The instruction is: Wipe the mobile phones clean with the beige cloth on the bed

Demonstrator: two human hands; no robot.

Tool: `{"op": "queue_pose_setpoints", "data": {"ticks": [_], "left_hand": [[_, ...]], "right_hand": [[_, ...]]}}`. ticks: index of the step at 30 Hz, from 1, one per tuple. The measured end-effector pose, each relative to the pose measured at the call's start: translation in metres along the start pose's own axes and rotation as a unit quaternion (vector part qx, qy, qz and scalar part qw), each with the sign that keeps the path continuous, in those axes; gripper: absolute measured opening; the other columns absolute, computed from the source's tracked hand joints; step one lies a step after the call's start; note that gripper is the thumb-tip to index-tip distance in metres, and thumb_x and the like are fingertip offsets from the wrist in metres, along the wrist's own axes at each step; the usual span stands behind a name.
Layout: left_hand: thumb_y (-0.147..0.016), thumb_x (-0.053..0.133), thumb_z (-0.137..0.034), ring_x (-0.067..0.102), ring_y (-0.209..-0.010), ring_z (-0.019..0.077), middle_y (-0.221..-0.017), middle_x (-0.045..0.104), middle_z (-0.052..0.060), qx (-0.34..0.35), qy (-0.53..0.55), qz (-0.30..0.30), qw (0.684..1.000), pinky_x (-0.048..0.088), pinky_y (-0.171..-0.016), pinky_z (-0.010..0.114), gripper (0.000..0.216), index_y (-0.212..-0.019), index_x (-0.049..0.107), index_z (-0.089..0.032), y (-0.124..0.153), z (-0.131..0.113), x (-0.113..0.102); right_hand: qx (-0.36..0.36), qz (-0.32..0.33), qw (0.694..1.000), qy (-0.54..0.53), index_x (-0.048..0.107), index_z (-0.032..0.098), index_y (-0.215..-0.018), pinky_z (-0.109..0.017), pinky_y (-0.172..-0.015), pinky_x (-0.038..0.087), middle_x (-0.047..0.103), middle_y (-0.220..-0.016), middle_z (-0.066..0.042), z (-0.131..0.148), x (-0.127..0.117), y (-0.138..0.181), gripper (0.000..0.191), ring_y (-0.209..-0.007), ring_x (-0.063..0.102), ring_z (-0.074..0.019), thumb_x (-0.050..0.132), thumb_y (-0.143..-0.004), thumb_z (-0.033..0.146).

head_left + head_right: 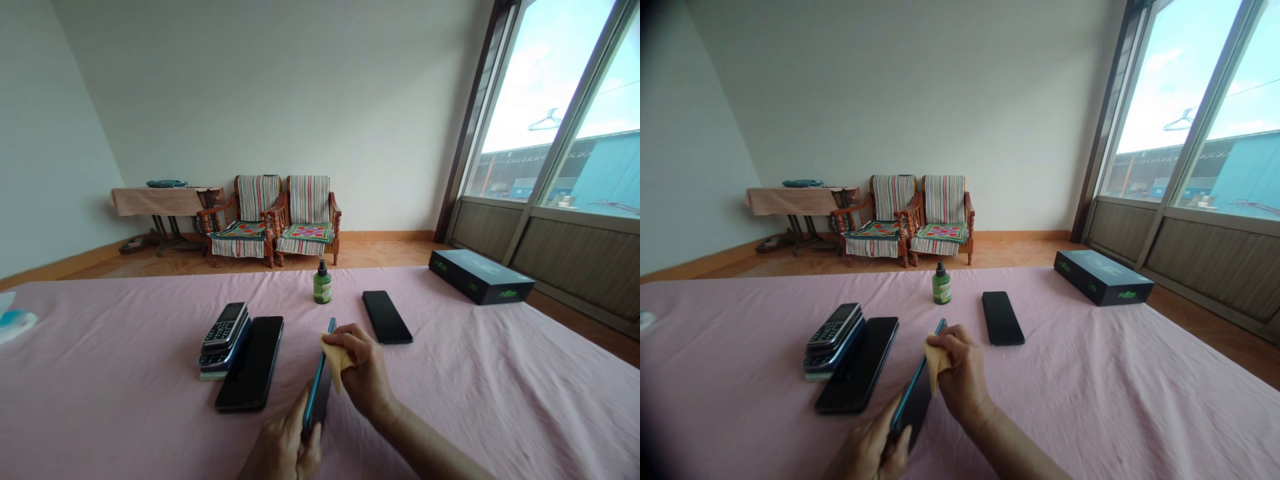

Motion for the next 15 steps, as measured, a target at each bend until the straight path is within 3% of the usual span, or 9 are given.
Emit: {"op": "queue_pose_setpoints", "data": {"ticks": [3, 9, 15], "left_hand": [[-0.087, 0.038, -0.013, 0.072, -0.068, 0.0169, -0.082, 0.073, 0.007, -0.004, 0.002, -0.001, 1.0, 0.057, -0.066, 0.019, 0.043, -0.13, 0.043, -0.015, 0.0, -0.001, 0.0], [-0.09, 0.038, -0.016, 0.072, -0.064, 0.0167, -0.083, 0.074, 0.007, -0.002, -0.004, -0.008, 1.0, 0.057, -0.063, 0.019, 0.042, -0.132, 0.042, -0.016, 0.002, -0.002, -0.001], [-0.094, 0.036, -0.02, 0.073, -0.071, 0.0172, -0.084, 0.074, 0.008, 0.005, -0.006, -0.009, 1.0, 0.057, -0.067, 0.018, 0.038, -0.131, 0.043, -0.016, -0.001, -0.001, -0.004]], "right_hand": [[-0.014, 0.018, 1.0, -0.021, 0.074, 0.022, -0.092, -0.024, -0.066, 0.05, 0.063, -0.086, -0.006, 0.01, 0.002, 0.011, 0.026, -0.077, 0.063, -0.0162, 0.059, -0.076, 0.008], [0.002, -0.021, 1.0, 0.009, 0.074, 0.022, -0.085, -0.027, -0.07, 0.05, 0.065, -0.083, -0.005, -0.002, -0.006, -0.005, 0.031, -0.079, 0.064, -0.0171, 0.055, -0.072, 0.002], [-0.016, 0.026, 0.999, -0.012, 0.072, 0.021, -0.09, -0.023, -0.063, 0.049, 0.062, -0.085, -0.005, 0.011, 0.006, 0.014, 0.032, -0.078, 0.062, -0.0163, 0.056, -0.071, 0.002]]}}
Point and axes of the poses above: each hand's wrist, its own y-axis away from the middle knuckle, its own x-axis out of the palm, z = x × y, the point moved 9 cm from there along -y, towards the middle knuckle
